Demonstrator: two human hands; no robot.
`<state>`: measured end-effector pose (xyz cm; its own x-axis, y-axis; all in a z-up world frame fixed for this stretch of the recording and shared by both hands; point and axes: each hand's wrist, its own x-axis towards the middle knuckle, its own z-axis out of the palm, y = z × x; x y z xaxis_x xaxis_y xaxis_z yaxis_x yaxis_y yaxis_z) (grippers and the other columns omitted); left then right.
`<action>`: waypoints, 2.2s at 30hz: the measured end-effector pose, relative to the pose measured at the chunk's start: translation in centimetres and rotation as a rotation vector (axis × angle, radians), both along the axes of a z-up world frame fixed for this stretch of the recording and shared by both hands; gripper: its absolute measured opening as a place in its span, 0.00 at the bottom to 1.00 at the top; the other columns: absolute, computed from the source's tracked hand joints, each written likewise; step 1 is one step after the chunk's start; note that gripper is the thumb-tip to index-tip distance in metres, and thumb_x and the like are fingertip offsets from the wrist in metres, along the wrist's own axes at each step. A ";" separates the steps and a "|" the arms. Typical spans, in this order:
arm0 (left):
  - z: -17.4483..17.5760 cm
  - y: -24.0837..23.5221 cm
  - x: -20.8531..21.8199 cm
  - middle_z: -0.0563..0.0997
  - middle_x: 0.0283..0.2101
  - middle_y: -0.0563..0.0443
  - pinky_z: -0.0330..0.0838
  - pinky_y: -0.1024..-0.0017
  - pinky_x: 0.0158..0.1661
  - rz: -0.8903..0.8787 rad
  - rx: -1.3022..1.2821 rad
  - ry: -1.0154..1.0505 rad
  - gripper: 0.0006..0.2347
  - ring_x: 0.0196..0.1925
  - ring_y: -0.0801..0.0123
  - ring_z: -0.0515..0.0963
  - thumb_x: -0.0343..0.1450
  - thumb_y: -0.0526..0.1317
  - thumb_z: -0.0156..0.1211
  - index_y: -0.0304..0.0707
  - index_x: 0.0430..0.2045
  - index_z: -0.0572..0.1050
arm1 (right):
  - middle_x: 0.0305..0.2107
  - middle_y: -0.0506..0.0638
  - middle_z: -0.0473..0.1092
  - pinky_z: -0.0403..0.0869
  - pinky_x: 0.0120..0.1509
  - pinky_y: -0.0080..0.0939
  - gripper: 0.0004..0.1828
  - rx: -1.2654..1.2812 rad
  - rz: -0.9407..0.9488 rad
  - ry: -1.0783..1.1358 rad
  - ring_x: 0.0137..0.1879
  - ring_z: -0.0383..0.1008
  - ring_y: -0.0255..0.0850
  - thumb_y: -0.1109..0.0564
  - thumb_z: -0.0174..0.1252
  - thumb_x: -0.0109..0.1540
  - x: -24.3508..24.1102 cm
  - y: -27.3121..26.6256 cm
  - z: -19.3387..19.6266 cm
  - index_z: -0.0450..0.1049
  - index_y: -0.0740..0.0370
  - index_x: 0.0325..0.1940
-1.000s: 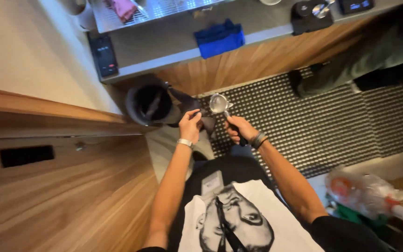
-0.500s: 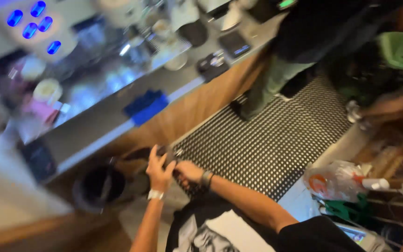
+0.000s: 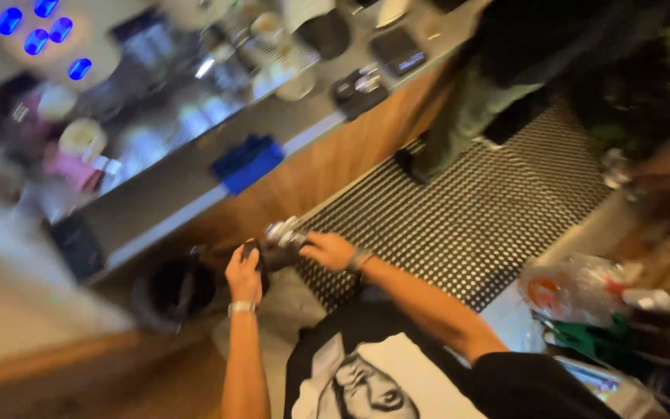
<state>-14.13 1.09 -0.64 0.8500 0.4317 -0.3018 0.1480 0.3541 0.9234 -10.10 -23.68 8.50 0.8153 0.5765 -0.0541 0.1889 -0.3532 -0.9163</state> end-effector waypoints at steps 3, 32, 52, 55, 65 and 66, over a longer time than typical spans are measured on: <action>-0.6 1.9 -3.0 0.82 0.40 0.46 0.80 0.71 0.35 0.156 0.171 0.179 0.13 0.40 0.68 0.81 0.68 0.35 0.71 0.38 0.46 0.81 | 0.15 0.46 0.63 0.67 0.19 0.32 0.17 0.355 -0.063 0.689 0.18 0.61 0.33 0.47 0.50 0.71 -2.7 -0.7 5.2 0.71 0.64 0.42; 8.4 -1.1 0.7 0.78 0.55 0.31 0.53 0.47 0.64 -0.553 0.996 0.098 0.41 0.67 0.43 0.68 0.68 0.37 0.51 0.52 0.77 0.37 | 0.37 0.65 0.77 0.78 0.50 0.55 0.33 -0.451 -0.313 0.250 0.48 0.80 0.59 0.33 0.44 0.68 -3.6 8.9 -1.3 0.73 0.67 0.47; 19.8 -30.6 13.5 0.85 0.41 0.36 0.75 0.53 0.52 -0.176 0.552 0.017 0.14 0.49 0.46 0.84 0.79 0.44 0.42 0.42 0.51 0.75 | 0.22 0.53 0.73 0.76 0.36 0.41 0.09 0.466 -0.239 0.219 0.30 0.74 0.39 0.60 0.58 0.68 15.7 -17.2 7.6 0.78 0.68 0.38; 19.9 -34.3 19.3 0.76 0.59 0.30 0.65 0.46 0.63 -0.270 0.396 0.078 0.23 0.62 0.39 0.75 0.79 0.56 0.33 0.44 0.63 0.63 | 0.37 0.65 0.73 0.72 0.55 0.55 0.15 0.255 -0.240 -0.112 0.46 0.74 0.52 0.53 0.51 0.71 20.4 -19.6 1.5 0.75 0.69 0.48; 16.9 -34.0 42.9 0.76 0.27 0.40 0.76 0.55 0.37 -0.492 1.244 -0.397 0.19 0.34 0.45 0.82 0.75 0.59 0.54 0.41 0.36 0.73 | 0.36 0.56 0.79 0.78 0.50 0.45 0.15 -0.012 -0.545 -0.067 0.45 0.81 0.48 0.52 0.59 0.69 26.5 -29.1 2.7 0.78 0.57 0.58; 16.8 -34.5 46.2 0.72 0.30 0.46 0.76 0.60 0.37 -0.517 1.268 -0.563 0.17 0.34 0.50 0.81 0.75 0.57 0.55 0.42 0.34 0.73 | 0.33 0.54 0.80 0.78 0.47 0.43 0.14 -0.089 -0.636 -0.096 0.42 0.81 0.47 0.54 0.63 0.67 27.6 -30.0 1.9 0.80 0.53 0.56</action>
<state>32.02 -33.44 16.17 0.8623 -0.2315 0.4504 -0.4712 -0.6928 0.5459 17.53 -53.70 10.36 0.9997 -0.0240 0.0107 -0.0027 -0.4969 -0.8678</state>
